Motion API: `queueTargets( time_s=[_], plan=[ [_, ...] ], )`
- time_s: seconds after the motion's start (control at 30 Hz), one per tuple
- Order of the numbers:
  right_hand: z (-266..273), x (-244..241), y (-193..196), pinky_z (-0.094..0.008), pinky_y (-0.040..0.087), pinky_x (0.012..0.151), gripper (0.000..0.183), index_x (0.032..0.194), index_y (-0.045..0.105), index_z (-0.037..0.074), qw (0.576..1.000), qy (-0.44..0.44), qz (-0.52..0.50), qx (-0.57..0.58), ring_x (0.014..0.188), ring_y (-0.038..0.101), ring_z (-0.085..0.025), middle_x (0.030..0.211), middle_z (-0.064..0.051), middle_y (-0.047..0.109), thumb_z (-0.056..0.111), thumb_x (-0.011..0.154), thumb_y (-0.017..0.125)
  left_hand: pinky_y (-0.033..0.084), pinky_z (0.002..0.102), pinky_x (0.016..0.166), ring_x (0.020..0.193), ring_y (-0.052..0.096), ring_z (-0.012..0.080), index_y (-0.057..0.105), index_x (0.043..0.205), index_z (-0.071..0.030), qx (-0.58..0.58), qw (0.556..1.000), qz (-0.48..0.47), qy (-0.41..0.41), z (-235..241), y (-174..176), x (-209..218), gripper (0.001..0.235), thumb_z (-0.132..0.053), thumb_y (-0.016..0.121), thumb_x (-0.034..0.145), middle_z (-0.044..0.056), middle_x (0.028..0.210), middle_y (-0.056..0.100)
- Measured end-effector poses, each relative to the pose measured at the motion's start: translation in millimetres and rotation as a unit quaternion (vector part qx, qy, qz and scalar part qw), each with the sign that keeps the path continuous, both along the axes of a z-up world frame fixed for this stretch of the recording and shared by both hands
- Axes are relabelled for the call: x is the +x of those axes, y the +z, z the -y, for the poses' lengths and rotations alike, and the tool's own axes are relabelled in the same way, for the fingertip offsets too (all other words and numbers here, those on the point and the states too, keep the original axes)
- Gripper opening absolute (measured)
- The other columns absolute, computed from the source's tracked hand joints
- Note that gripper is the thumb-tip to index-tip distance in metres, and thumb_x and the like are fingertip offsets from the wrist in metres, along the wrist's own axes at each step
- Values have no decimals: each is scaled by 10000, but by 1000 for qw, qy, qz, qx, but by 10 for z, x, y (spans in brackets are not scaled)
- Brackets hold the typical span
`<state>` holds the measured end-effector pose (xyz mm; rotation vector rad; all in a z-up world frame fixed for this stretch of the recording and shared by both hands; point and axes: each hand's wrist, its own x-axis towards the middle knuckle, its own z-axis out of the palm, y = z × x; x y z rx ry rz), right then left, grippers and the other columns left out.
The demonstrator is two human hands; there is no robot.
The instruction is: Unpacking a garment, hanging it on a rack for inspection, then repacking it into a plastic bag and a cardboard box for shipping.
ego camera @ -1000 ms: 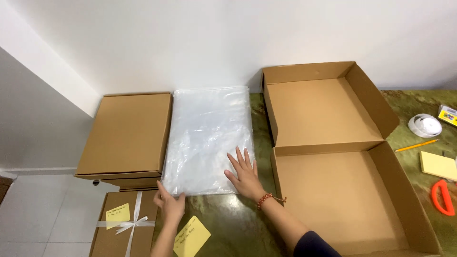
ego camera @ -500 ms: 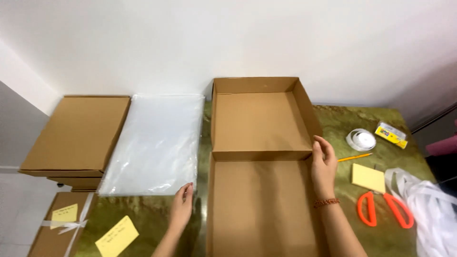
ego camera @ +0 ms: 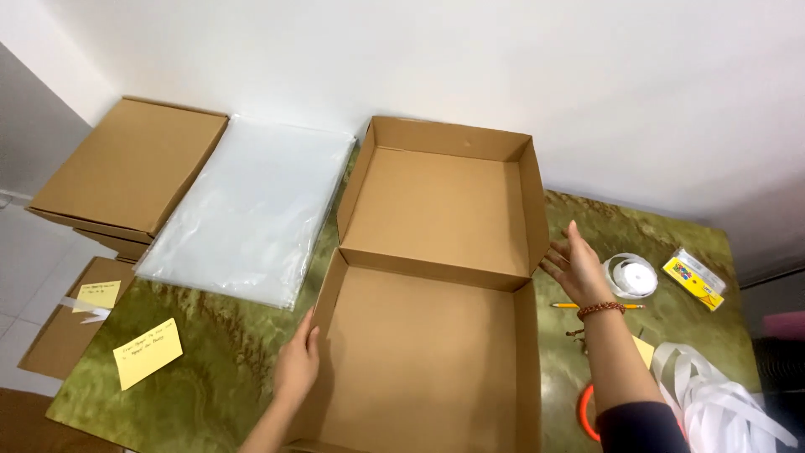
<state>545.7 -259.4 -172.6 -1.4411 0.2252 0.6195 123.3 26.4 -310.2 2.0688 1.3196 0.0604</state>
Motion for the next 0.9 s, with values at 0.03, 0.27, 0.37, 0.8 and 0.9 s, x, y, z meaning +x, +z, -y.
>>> queueTargets(
  time_s=[0.03, 0.27, 0.37, 0.8, 0.9],
  plan=[
    [-17, 86, -31, -489, 524, 1146, 792, 1618, 356, 95, 1000, 4, 0, 2, 1412, 586, -324, 1650, -228, 438, 570, 1005, 520, 349, 413, 503, 505, 523, 271, 420, 1639, -430, 2, 1000, 0, 4, -4, 2, 5, 541, -391, 435, 1099, 111, 612, 602],
    [-340, 637, -400, -410, 540, 852, 625, 1415, 620, 208, 994, 98, -50, 0, 1052, 654, -239, 1236, -77, 658, 607, 935, 658, 357, 317, 555, 546, 452, 177, 420, 1642, -474, -99, 994, 33, 31, -85, 160, -74, 573, -495, 422, 1069, 62, 723, 614],
    [-468, 516, -254, -386, 589, 877, 623, 1437, 628, 116, 997, 57, -36, -28, 1077, 716, -226, 1288, -71, 739, 451, 924, 738, 293, 277, 462, 455, 318, 110, 434, 1625, -472, -134, 987, 81, 45, -73, 242, -19, 622, -568, 438, 1011, 18, 1105, 508],
    [-91, -55, -83, -374, 556, 820, 631, 1546, 435, 245, 994, -20, 90, 62, 1014, 651, -198, 1293, -74, 666, 145, 959, 645, 440, 401, 1225, 1543, 485, 183, 496, 1601, -389, -202, 962, 165, 78, -86, 195, 52, 628, -546, 487, 993, -76, 1660, 521],
    [20, -40, -213, -349, 518, 798, 507, 1435, 544, 263, 988, -31, 133, 73, 991, 615, -177, 1192, -39, 657, 118, 950, 575, 553, 435, 1075, 1501, 523, 256, 411, 1645, -383, -161, 977, 135, 36, -151, 133, 81, 729, -647, 363, 967, -5, 1656, 503]
  ],
)
